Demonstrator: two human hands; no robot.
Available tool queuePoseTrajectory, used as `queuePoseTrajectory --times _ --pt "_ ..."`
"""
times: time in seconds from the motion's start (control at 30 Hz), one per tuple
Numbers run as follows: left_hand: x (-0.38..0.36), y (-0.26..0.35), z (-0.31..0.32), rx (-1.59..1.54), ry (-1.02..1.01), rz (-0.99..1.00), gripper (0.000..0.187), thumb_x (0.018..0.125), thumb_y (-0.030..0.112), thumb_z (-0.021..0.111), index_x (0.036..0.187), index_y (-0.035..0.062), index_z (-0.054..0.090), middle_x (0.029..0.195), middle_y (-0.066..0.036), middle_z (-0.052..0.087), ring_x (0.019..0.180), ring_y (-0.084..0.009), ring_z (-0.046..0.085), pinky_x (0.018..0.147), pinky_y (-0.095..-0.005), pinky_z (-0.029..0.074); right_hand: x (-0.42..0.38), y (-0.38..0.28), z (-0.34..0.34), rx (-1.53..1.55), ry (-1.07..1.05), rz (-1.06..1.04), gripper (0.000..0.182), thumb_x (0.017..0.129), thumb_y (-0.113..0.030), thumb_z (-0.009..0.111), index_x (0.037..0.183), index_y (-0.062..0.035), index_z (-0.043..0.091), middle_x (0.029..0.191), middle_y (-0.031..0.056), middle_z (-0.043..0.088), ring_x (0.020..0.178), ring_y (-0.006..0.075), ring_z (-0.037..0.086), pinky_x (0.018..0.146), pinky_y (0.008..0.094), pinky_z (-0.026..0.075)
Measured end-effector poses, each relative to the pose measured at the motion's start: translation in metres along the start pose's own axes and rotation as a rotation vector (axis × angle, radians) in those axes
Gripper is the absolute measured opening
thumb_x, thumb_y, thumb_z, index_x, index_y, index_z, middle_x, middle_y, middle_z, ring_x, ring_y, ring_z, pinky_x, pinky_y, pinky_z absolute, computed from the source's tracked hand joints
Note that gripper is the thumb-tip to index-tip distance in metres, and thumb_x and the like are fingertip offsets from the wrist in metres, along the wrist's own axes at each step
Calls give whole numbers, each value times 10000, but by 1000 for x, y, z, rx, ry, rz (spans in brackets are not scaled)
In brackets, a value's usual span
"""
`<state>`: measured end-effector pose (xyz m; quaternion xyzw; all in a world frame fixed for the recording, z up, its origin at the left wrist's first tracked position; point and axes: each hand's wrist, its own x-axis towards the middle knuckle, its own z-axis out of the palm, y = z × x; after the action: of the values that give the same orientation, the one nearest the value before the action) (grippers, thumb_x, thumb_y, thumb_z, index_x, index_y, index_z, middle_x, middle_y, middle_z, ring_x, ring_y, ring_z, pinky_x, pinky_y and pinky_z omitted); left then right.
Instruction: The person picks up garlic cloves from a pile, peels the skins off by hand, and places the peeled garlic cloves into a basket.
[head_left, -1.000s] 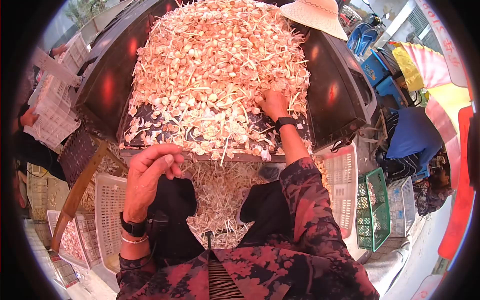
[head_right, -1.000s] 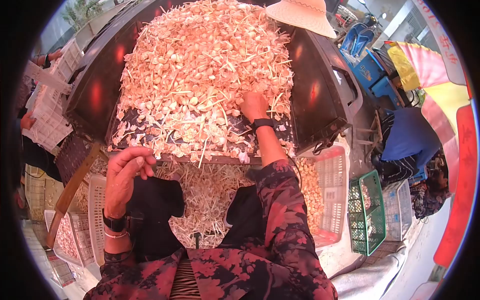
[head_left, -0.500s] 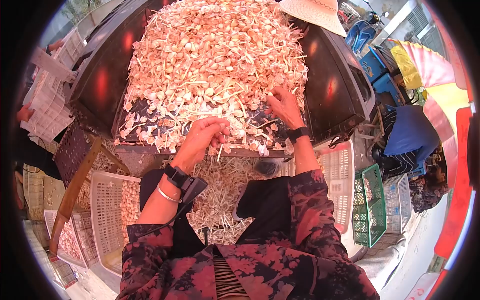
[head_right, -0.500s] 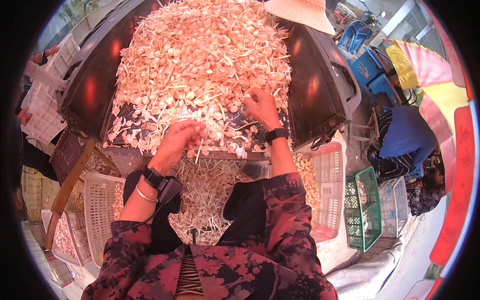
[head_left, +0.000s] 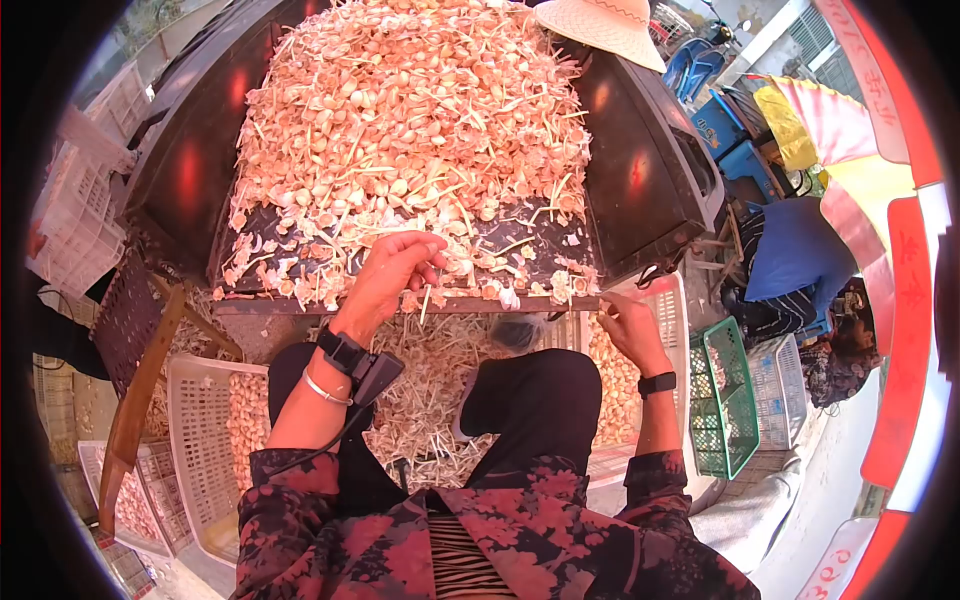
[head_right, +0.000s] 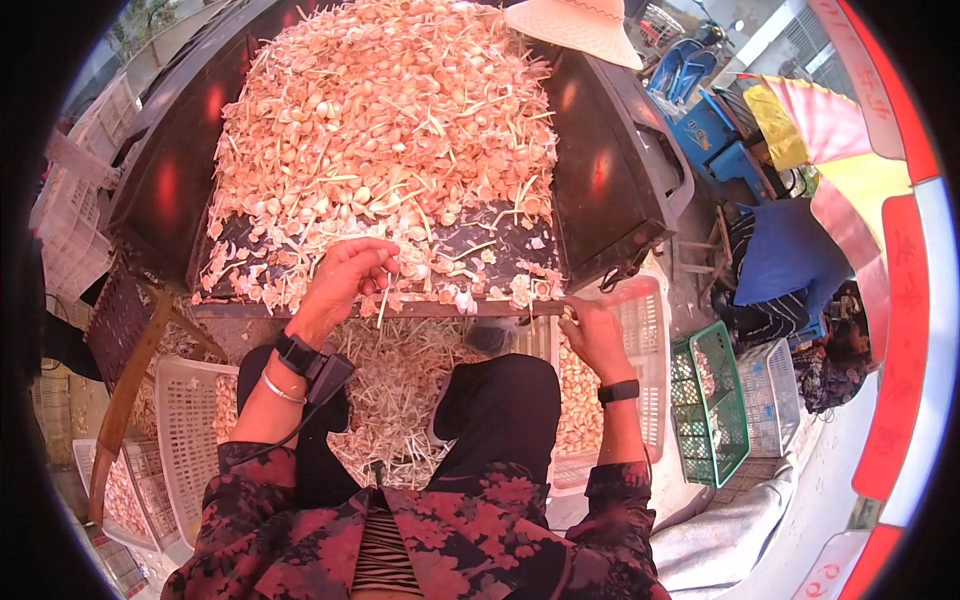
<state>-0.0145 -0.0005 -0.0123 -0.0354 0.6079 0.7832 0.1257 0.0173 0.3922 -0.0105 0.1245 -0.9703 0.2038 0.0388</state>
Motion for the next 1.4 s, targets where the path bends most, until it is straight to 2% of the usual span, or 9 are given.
queuePoseTrajectory --times 0.17,0.3,0.43,0.6,0.7,0.83,0.93,1.07,1.4 --pt "0 -2 2 28 6 -5 200 942 135 560 1058 30 684 841 -31 683 630 -55 581 507 -172 402 127 -72 12 539 96 -39 256 870 -110 584 1073 23 664 780 208 678 644 308 682 626 370 518" --pt "-2 2 0 13 5 -7 201 941 131 563 1065 27 681 843 -32 684 630 -57 581 508 -174 404 228 -60 72 264 206 28 235 843 -172 611 1000 -15 689 824 219 684 735 360 677 690 439 521" --pt "-3 5 0 20 5 -2 207 940 127 566 1079 22 678 847 -30 683 628 -59 577 514 -175 408 242 -74 90 -25 213 6 220 809 -235 658 909 -43 689 835 212 682 829 385 660 737 490 511" --pt "-4 6 4 20 -2 14 203 938 120 564 1063 -3 666 856 -43 679 640 -77 595 519 -187 411 224 -71 89 -35 163 -83 234 787 -264 703 884 -51 701 744 187 659 778 379 648 696 472 494" --pt "-3 3 5 27 -10 3 209 933 121 563 1065 -8 662 857 -46 678 647 -77 599 521 -188 412 212 -67 91 17 258 -178 189 811 -262 647 845 -82 692 811 170 672 807 381 640 686 490 492" --pt "-2 1 4 26 -19 27 214 926 120 564 1065 -12 661 854 -46 677 643 -78 600 519 -185 412 197 -67 75 62 100 -127 203 826 -242 617 928 -95 714 844 180 675 807 381 644 707 452 497" --pt "-3 2 6 31 -17 26 209 928 117 563 1066 -2 666 851 -39 675 644 -74 596 522 -182 410 186 -67 63 317 149 -75 228 859 -234 627 974 -54 707 790 147 685 692 292 671 652 383 505" --pt "-2 3 7 28 -28 13 198 938 114 561 1068 17 675 847 -27 673 655 -65 592 529 -176 407 145 -83 22 688 77 29 271 919 -239 632 951 27 673 705 16 619 542 89 605 522 255 462" --pt "-3 3 1 69 -40 47 207 947 120 550 1074 8 669 848 -29 679 653 -65 599 527 -178 415 -23 10 -7 529 62 292 218 936 -185 593 897 20 654 658 21 599 557 86 599 508 250 470"
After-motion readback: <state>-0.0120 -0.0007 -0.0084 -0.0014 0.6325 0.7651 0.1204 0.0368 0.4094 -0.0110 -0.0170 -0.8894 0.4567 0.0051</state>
